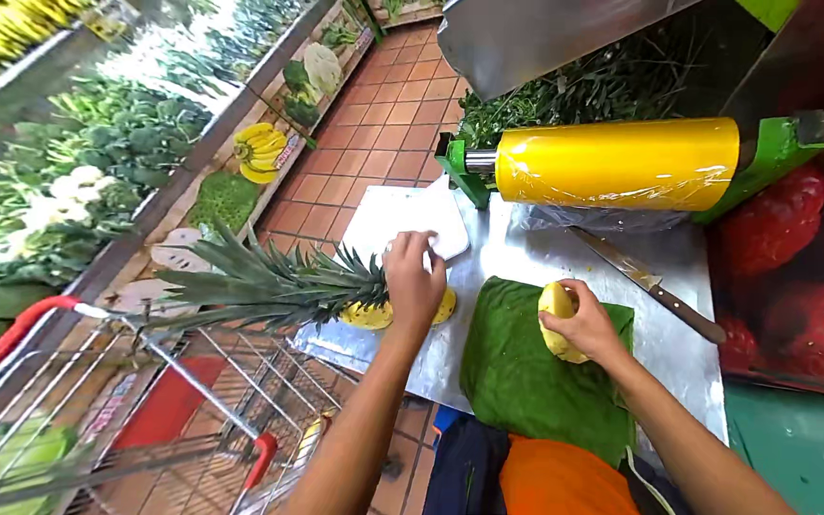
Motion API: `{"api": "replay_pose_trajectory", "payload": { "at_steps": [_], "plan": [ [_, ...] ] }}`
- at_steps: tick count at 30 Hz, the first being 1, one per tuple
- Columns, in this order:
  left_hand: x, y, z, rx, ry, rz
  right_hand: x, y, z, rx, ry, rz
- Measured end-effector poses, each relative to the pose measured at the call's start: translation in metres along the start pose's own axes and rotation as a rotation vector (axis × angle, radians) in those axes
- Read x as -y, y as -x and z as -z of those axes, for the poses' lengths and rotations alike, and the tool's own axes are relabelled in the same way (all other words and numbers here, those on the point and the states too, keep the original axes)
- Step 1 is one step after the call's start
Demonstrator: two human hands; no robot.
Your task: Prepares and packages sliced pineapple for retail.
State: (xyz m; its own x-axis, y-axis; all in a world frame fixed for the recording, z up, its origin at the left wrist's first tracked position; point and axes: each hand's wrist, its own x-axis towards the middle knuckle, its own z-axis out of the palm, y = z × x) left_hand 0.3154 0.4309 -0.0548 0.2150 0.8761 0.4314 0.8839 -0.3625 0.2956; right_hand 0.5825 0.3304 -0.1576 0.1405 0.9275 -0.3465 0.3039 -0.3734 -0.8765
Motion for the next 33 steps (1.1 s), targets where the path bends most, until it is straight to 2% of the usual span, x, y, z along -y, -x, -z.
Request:
{"api": "replay_pose_trajectory", "payload": {
  "at_steps": [2,4,7,10,12,17,22,25,27,29,31,33],
  "plan": [
    [-0.012,0.061,0.011,0.001,0.024,-0.116,-0.010,0.003,0.006,-0.029,-0.150,-0.033],
    [-0.016,0.120,0.004,0.053,0.070,-0.217,-0.014,0.009,0.013,-0.048,-0.236,-0.037],
    [-0.011,0.174,-0.018,0.292,0.097,-0.268,-0.012,0.016,0.019,-0.128,-0.157,0.009],
    [-0.004,0.187,-0.030,0.603,0.101,-0.193,-0.003,0.021,0.021,-0.229,0.071,0.061],
    [-0.004,0.190,-0.031,0.726,0.096,-0.151,0.005,0.024,0.019,-0.236,0.168,0.098],
    [0.001,0.200,-0.028,0.828,0.166,-0.065,0.033,0.017,-0.012,-0.155,0.360,0.279],
    [0.005,0.217,-0.029,0.796,0.238,-0.037,0.048,-0.002,-0.079,-0.024,0.703,0.713],
    [0.011,0.229,-0.033,0.651,0.365,-0.022,0.041,-0.022,-0.113,0.267,0.919,0.882],
    [0.012,0.238,-0.033,0.501,0.434,0.067,0.033,-0.032,-0.121,0.454,0.991,0.968],
    [0.010,0.241,-0.031,0.359,0.496,0.243,0.034,-0.035,-0.114,0.509,1.015,0.983],
    [0.008,0.233,-0.030,0.234,0.510,0.382,0.034,-0.032,-0.101,0.457,1.016,0.907],
    [0.005,0.214,-0.032,0.210,0.495,0.447,0.027,-0.032,-0.089,0.360,1.000,0.840]
  ]
}}
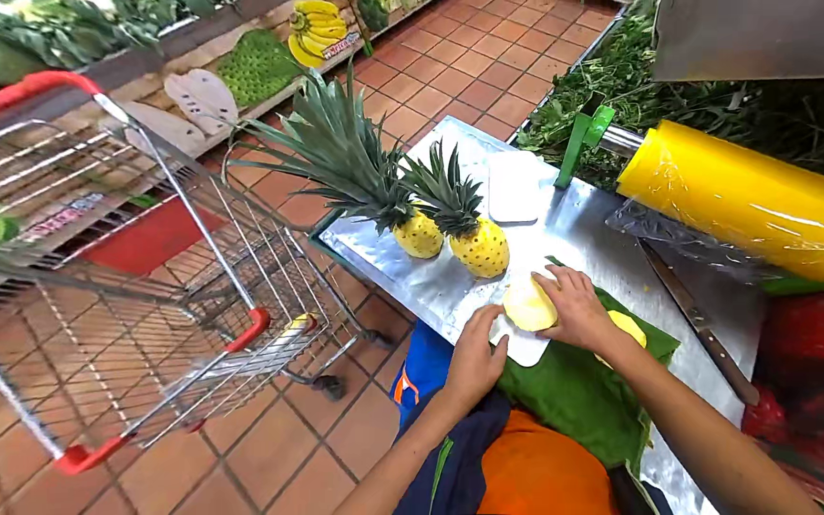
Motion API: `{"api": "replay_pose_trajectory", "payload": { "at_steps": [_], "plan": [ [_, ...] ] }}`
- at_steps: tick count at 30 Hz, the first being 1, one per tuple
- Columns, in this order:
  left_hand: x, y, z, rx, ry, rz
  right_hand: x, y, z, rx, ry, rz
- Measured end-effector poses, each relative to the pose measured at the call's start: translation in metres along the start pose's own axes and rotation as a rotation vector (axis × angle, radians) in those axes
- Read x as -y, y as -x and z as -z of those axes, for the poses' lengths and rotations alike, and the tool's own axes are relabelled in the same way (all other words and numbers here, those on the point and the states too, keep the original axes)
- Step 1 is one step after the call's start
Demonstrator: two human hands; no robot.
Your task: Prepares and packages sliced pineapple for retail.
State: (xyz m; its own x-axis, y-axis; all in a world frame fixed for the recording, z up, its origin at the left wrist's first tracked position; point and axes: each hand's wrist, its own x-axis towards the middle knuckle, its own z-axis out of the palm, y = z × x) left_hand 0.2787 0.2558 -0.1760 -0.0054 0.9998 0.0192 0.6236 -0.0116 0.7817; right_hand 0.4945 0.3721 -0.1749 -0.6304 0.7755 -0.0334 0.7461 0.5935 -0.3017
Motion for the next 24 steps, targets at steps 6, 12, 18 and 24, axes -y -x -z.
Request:
{"api": "replay_pose_trajectory", "payload": {
  "at_steps": [6,12,18,24],
  "plan": [
    [-0.024,-0.064,-0.016,0.246,-0.113,-0.065,-0.005,0.012,-0.019,-0.104,-0.042,-0.004],
    [-0.026,-0.086,-0.008,0.364,-0.262,-0.038,-0.009,0.005,-0.024,-0.097,-0.016,0.085],
    [-0.017,-0.075,0.001,0.364,-0.223,-0.013,-0.014,0.012,-0.036,-0.157,-0.136,0.109],
    [-0.020,-0.065,0.000,0.403,-0.257,-0.015,-0.023,0.020,-0.026,-0.240,-0.185,-0.058]
  ]
}}
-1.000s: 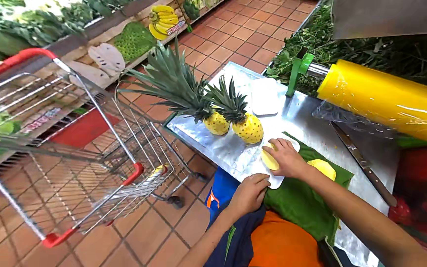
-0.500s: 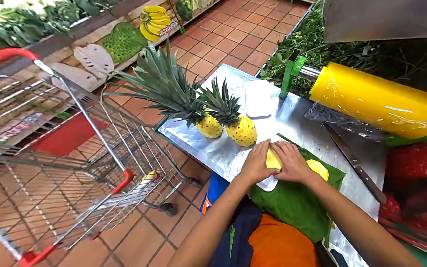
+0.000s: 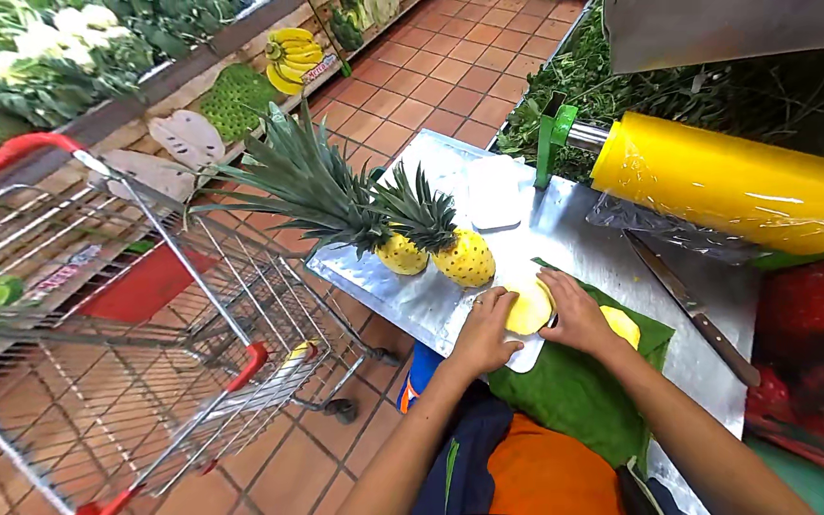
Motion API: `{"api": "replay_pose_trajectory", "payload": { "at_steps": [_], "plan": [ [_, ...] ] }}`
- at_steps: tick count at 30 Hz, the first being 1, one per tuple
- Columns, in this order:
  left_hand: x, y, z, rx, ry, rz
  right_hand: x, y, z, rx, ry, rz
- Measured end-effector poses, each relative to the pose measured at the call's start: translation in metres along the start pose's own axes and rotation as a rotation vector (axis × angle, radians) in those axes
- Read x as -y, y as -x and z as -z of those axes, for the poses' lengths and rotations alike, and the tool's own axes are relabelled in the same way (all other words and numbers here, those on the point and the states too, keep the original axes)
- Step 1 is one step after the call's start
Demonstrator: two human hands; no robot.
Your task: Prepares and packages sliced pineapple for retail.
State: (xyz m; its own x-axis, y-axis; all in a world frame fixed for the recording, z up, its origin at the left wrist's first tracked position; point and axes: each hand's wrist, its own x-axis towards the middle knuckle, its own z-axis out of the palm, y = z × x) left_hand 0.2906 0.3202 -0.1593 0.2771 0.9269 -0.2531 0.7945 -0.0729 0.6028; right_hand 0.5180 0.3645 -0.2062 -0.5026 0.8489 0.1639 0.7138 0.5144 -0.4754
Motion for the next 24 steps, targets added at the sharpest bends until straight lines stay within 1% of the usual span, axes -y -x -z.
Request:
{"api": "replay_pose_trajectory", "payload": {
  "at_steps": [2,4,8,12,17,21,24],
  "plan": [
    [0.001,0.001,-0.003,0.004,-0.035,0.002,-0.002,-0.002,0.004,-0.034,0.006,-0.046],
    [0.001,-0.001,-0.003,-0.012,-0.052,0.008,-0.002,-0.004,0.005,-0.031,-0.001,-0.076],
    [0.001,-0.015,0.002,-0.102,-0.018,-0.032,-0.003,-0.005,0.006,-0.028,-0.030,-0.059],
    [-0.001,-0.025,0.002,-0.082,-0.095,-0.045,-0.006,-0.005,0.009,-0.014,-0.043,-0.060],
    [0.004,-0.009,-0.012,-0.099,-0.058,0.052,-0.008,-0.009,0.023,0.062,-0.087,-0.112],
    [-0.003,-0.001,-0.020,-0.127,-0.067,0.115,-0.005,-0.009,0.029,0.070,-0.108,-0.140],
    [-0.006,0.001,-0.025,-0.204,-0.059,0.099,-0.011,0.005,0.055,0.074,-0.152,-0.240]
  ]
}}
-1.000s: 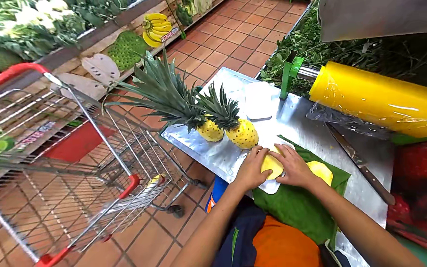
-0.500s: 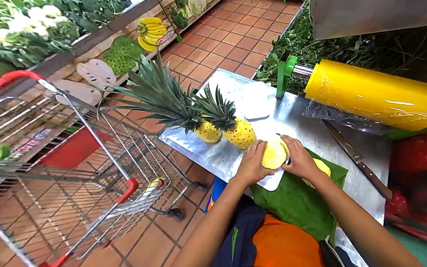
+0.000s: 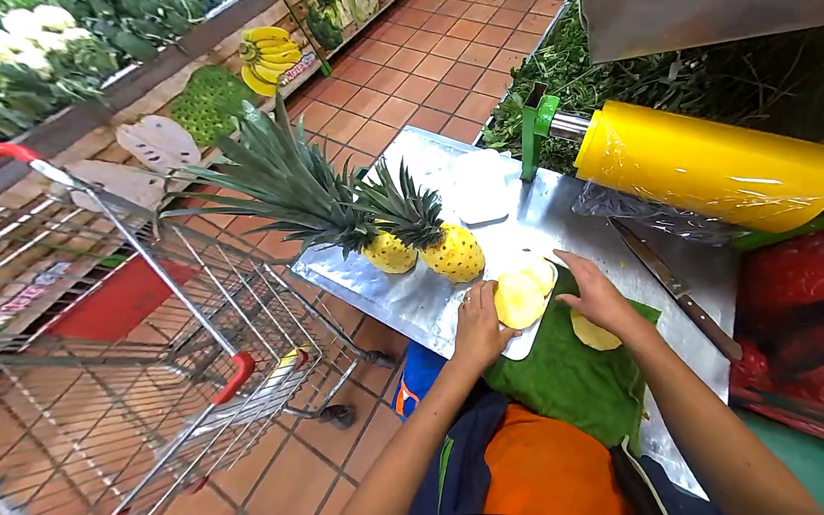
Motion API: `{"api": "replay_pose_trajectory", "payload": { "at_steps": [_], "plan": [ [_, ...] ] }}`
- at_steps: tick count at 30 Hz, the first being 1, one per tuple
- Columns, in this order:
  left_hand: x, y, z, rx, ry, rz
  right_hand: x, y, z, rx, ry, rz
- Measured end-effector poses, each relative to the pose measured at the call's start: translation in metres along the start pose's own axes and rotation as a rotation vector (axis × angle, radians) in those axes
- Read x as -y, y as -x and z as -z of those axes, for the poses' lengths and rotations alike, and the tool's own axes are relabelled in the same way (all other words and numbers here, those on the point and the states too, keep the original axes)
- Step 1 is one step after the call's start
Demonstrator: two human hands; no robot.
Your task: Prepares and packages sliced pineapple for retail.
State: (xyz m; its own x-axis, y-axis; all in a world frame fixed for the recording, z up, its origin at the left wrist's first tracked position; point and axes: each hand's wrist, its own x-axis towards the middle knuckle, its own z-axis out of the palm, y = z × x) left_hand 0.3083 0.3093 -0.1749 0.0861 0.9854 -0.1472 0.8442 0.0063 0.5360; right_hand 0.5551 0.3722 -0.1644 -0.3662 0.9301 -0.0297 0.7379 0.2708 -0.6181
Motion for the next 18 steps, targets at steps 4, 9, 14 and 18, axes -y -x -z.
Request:
{"api": "replay_pose_trajectory", "payload": {
  "at_steps": [4,9,14,18],
  "plan": [
    [0.000,0.004,-0.005,-0.055,0.032,-0.004,-0.034,0.035,0.047,0.090,0.032,-0.295],
    [0.003,0.006,-0.012,-0.124,0.067,-0.016,-0.047,0.047,0.054,0.362,0.132,-0.560],
    [0.005,0.006,-0.012,-0.155,0.111,-0.036,-0.043,0.046,0.034,0.243,0.092,-0.625],
    [0.014,0.011,-0.013,-0.160,0.161,-0.050,-0.032,0.051,0.024,0.101,0.033,-0.671]
  ]
}}
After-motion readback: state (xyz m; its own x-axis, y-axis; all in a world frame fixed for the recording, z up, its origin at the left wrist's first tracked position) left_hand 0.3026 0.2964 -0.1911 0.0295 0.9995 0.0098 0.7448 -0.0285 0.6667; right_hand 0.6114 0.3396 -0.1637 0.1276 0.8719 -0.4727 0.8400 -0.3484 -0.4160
